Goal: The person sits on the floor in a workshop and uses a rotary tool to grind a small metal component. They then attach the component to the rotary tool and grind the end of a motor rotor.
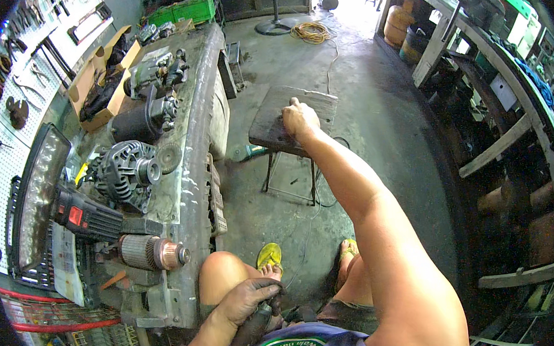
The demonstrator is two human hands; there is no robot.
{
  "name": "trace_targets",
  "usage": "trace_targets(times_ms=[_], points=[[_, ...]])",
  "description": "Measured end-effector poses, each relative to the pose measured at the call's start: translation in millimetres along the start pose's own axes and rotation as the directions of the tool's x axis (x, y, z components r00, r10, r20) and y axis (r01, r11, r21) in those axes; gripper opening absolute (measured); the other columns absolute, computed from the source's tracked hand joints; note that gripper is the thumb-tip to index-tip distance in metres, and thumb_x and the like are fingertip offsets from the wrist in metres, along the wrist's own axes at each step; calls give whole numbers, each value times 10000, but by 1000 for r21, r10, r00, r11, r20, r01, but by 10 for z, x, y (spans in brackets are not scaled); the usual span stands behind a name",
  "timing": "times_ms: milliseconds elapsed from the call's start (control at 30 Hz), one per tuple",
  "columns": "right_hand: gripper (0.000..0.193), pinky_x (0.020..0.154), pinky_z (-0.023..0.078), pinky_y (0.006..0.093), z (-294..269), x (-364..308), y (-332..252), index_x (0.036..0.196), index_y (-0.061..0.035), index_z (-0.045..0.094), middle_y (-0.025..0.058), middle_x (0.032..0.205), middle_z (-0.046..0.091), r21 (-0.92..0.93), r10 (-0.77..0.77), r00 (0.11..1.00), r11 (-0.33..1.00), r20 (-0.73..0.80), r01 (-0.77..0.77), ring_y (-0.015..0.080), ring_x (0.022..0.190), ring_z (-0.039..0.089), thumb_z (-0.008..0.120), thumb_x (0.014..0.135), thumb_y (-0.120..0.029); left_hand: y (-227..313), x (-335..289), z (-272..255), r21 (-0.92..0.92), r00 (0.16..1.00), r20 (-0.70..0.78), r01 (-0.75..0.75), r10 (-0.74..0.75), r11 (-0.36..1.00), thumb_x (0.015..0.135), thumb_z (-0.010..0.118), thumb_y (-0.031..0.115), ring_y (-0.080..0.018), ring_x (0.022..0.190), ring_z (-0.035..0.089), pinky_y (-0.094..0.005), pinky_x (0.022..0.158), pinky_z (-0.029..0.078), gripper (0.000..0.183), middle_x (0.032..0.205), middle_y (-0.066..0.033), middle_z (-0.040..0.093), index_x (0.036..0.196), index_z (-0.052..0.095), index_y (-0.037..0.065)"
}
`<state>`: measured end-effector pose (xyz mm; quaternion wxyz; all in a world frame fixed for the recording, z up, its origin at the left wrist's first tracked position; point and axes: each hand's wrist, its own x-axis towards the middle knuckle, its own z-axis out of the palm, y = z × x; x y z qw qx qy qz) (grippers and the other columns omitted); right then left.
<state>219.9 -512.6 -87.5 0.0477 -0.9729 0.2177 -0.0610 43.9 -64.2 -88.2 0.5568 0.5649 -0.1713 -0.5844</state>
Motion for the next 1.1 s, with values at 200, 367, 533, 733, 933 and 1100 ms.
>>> trace_targets(times_ms=[200, 367, 533, 733, 933, 1100], points=[[252, 1064, 559, 501, 92, 48, -77, 1165, -48, 756, 245, 1312, 675, 43, 70, 991, 997, -116, -65, 423, 1249, 664, 614, 960, -80, 132, 14, -57, 104, 998, 68, 14, -21, 994, 1077, 674, 329, -133, 1005, 669, -291, 940, 516, 442, 1075, -58, 768, 1292, 735, -52], [226, 918, 565, 485, -495, -653, -237, 1155, -15, 708, 280, 1070, 751, 516, 100, 975, 857, -200, 18, 476, 1037, 725, 675, 992, -168, 145, -8, 29, 567, 982, -1, -155, 188, 809, 1093, 614, 426, -247, 1066, 693, -400, 1066, 495, 475, 1047, -138, 778, 1286, 758, 16], [265, 797, 590, 372, -1212, -2560, -521, 1201, -13, 733, 156, 950, 744, 746, -267, 944, 665, 195, 34, 187, 822, 706, 760, 946, -79, 335, -376, 309, 420, 992, 107, -108, 69, 901, 1110, 625, 345, -162, 915, 678, -353, 878, 563, 393, 952, -72, 745, 1268, 727, 0], [256, 862, 587, 354, -1544, -4167, -625, 1178, -22, 756, 106, 1043, 785, 870, -331, 895, 479, 300, -115, 202, 954, 735, 789, 925, -17, 482, -776, 833, 503, 987, 138, -147, 88, 852, 1067, 679, 191, -143, 887, 699, -344, 847, 578, 267, 955, -79, 763, 1231, 726, -14], [251, 844, 582, 434, -1353, -4849, -530, 1174, -15, 741, 166, 1003, 751, 939, -329, 936, 345, 128, -7, 324, 927, 732, 762, 925, -47, 357, -880, 1230, 586, 982, 54, -179, 182, 790, 1028, 739, 146, -163, 894, 747, -345, 817, 587, 212, 963, -131, 809, 1144, 782, -27], [277, 851, 593, 404, -1409, -4982, -439, 1182, -19, 736, 133, 1067, 765, 889, -374, 921, 450, 109, 78, 287, 974, 744, 799, 914, -43, 358, -910, 1368, 672, 989, 38, -130, 141, 729, 1039, 744, 180, -202, 861, 764, -347, 793, 585, 223, 962, -143, 812, 1149, 789, -10]])
